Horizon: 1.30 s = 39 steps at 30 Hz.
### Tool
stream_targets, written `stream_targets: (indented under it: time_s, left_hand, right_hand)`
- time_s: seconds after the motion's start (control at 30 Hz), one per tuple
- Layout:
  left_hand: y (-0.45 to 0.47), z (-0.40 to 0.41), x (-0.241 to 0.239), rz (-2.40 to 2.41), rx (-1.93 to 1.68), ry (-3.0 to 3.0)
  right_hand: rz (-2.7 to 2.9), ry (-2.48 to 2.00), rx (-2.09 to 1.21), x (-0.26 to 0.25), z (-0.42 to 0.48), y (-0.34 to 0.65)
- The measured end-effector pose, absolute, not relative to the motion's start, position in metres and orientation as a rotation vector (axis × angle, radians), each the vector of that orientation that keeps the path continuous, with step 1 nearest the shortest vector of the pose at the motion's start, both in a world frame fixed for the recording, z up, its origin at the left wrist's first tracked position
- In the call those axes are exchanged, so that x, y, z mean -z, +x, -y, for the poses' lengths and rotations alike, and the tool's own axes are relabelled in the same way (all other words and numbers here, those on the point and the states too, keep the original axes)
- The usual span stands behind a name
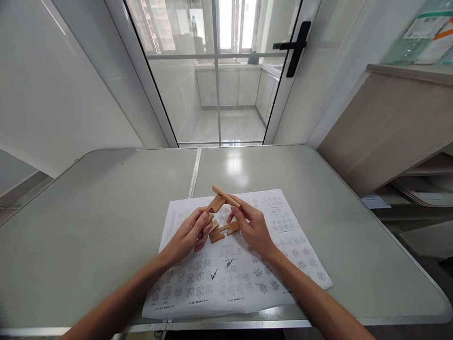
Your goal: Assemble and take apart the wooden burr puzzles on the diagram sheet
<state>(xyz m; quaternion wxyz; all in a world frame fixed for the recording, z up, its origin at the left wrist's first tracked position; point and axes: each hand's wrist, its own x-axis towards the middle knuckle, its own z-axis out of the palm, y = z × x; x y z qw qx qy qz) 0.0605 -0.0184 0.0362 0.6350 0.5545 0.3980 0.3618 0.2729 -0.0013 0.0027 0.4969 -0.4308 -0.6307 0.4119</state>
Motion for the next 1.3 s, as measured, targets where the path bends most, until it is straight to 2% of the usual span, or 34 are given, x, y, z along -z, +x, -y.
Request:
stream_targets:
  time_s: [0.57,1.3]
  left_hand:
    - [0.058,0.021,-0.031,-0.934,-0.791,1.332]
    - [0.057,0.02,-0.029,-0.876,-0.809,1.279]
  right_hand:
    - [1.889,-1.001,-0.415,0.006,0.003,0.277]
    - [2.02,-0.923,-0.307,0.014,0.006,0.278]
